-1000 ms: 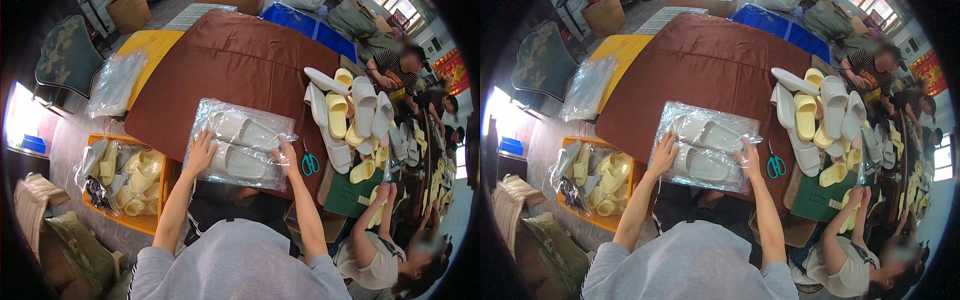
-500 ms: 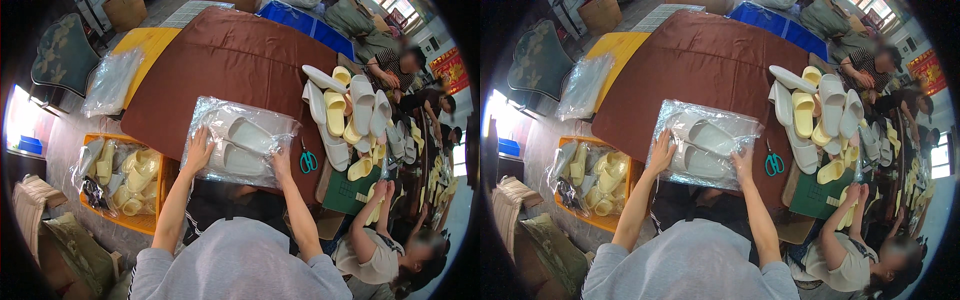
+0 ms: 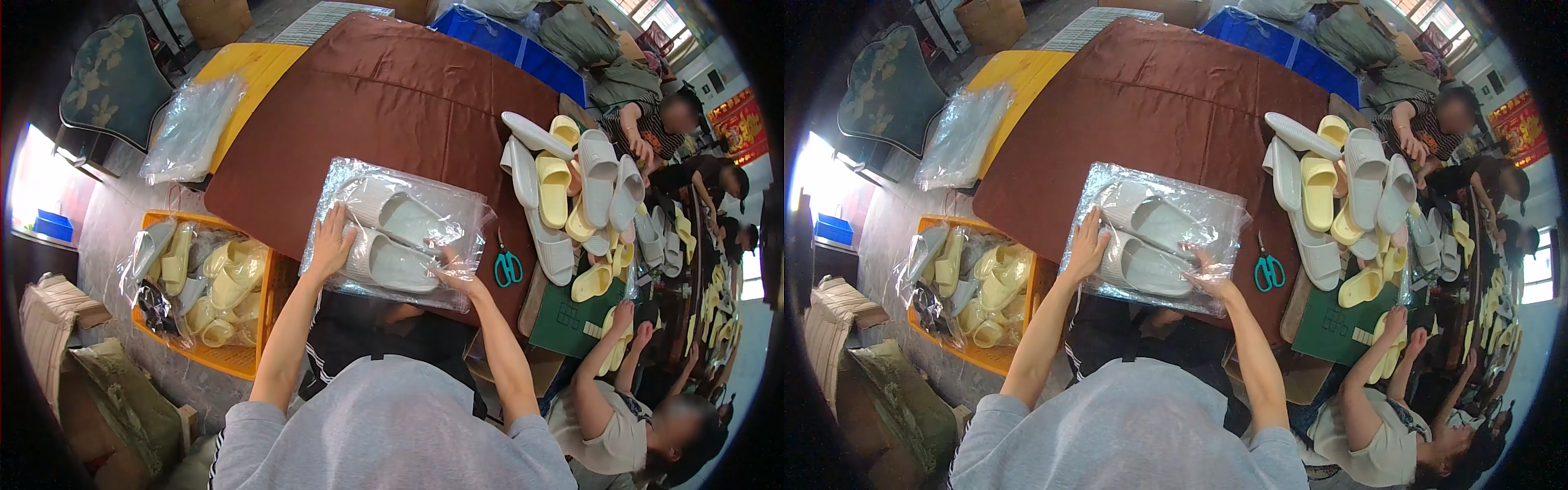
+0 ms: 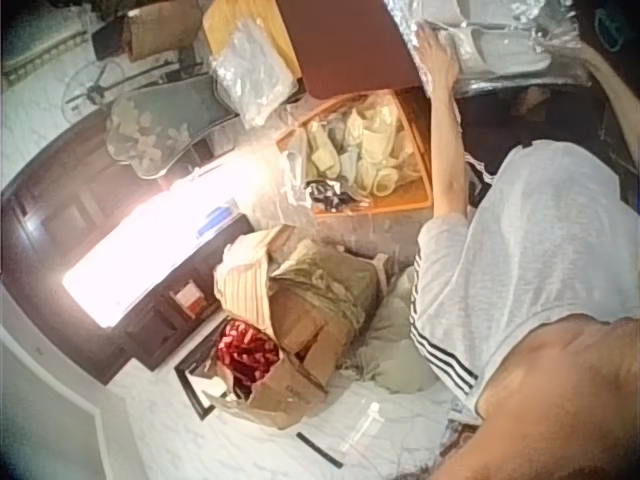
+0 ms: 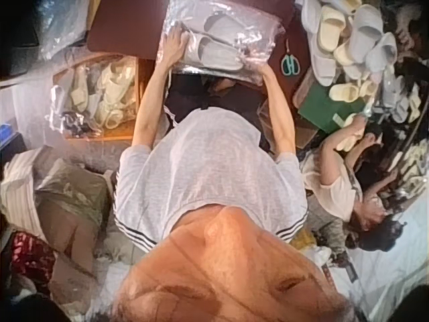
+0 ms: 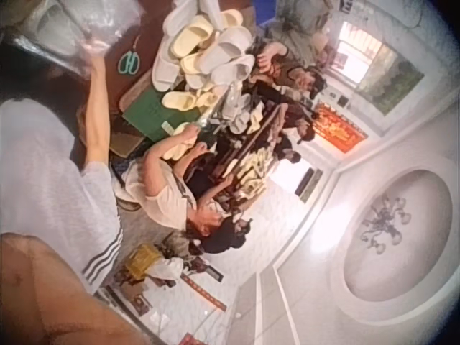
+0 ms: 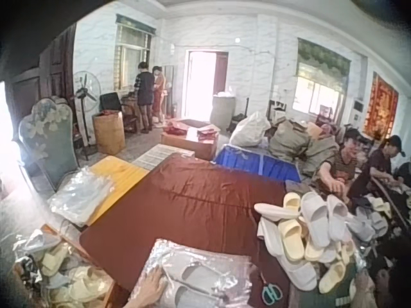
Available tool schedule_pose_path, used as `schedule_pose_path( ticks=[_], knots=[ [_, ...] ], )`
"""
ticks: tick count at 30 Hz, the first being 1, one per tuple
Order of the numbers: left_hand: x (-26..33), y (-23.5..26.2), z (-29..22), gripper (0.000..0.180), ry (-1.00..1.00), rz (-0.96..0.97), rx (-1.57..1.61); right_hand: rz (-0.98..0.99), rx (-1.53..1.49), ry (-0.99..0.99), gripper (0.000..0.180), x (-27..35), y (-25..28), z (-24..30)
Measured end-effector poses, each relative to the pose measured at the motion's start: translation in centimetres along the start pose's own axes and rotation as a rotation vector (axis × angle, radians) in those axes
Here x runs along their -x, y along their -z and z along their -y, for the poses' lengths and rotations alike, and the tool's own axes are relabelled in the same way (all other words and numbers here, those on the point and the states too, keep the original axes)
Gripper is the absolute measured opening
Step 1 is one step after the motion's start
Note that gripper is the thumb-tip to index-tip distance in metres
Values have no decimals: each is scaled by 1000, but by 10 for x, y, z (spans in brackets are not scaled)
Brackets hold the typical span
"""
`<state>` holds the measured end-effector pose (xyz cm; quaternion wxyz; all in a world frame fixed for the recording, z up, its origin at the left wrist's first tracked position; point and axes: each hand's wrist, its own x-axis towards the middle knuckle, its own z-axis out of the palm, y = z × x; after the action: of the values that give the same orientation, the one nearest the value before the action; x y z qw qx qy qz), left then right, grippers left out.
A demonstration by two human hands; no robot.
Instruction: The person packages pairs of black, white, yellow, and pink slippers into plastic bags by hand. They place each pair inside a bag, smooth it out, and set the finished package onto the table.
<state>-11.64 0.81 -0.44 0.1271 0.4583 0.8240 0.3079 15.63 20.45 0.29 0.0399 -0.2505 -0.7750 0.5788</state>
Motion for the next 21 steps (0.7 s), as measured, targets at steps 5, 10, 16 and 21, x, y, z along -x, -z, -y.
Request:
schedule_pose_path(
  ticks=[5, 10, 16, 21],
  knots=[
    [-4, 10, -6, 64, 33, 74, 51, -69, -287, -60, 52, -7, 0, -7],
    [-19, 40, -14, 54, -32, -65, 13, 25, -381, -5, 41, -9, 19, 22],
    [-30, 24, 20, 51, -48, -35, 25, -59, -363, -147, 51, -24, 5, -29],
    [-19, 29, 35, 47, -94, -115, 118, -43, -390, -92, 51, -24, -3, -12]
  ],
)
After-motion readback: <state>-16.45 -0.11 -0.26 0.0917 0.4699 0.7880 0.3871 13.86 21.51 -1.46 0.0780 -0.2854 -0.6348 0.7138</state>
